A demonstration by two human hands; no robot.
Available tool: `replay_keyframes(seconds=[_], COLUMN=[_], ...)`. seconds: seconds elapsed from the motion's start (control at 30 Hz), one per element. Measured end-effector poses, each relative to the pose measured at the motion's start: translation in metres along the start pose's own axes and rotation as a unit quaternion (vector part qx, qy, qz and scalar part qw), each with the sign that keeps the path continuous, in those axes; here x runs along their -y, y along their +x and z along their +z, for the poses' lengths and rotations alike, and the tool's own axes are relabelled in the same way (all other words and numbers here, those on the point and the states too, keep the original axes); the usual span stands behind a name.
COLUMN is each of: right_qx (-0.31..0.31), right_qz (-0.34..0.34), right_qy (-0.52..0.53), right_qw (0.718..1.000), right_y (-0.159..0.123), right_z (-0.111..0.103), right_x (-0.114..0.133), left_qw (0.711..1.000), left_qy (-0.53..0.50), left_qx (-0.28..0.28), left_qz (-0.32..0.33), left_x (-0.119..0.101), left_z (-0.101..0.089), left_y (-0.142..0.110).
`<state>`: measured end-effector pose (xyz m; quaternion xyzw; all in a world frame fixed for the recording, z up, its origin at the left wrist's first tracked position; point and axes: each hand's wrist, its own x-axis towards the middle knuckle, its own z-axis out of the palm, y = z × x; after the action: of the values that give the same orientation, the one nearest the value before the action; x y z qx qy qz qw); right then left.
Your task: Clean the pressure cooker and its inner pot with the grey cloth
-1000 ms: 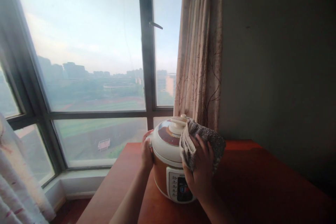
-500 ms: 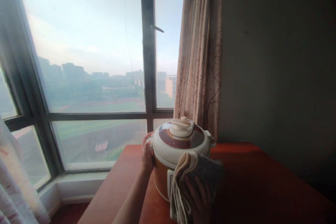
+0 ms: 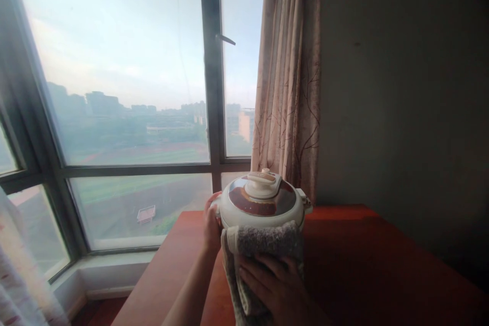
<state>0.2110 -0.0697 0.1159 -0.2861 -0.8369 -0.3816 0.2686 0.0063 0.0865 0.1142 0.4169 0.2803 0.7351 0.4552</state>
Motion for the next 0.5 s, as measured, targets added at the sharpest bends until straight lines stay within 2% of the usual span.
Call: replay_keyframes(seconds=[0.13,0.27,0.4,0.5], right_qx=[-0.006,-0.070,-0.136,-0.217], right_qz=[0.054,0.151,0.274,0.361], right_qy=[0.029,0.064,0.098,0.125], right_qw=[0.998,0.984,0.947,0.898], right_y=[0.012,0.017,0.015,0.001], right_z=[0.002,0.005,0.011,0.027], right_x=[-0.007,-0.011,-0.019,-0.014], left_qw=[0.999,1.000,1.000,1.000], left_qy=[0.027,0.017,-0.004,-0.011], left_qx=[-0.015,-0.001,0.004,-0.010], left_qz=[0.026,0.017,-0.001,-0.016], left_x=[-0.002,-0.001,0.002,0.003], left_z=[-0.001,-0.001,-0.001,0.000], left_y=[0.001,0.001,0.000,0.000])
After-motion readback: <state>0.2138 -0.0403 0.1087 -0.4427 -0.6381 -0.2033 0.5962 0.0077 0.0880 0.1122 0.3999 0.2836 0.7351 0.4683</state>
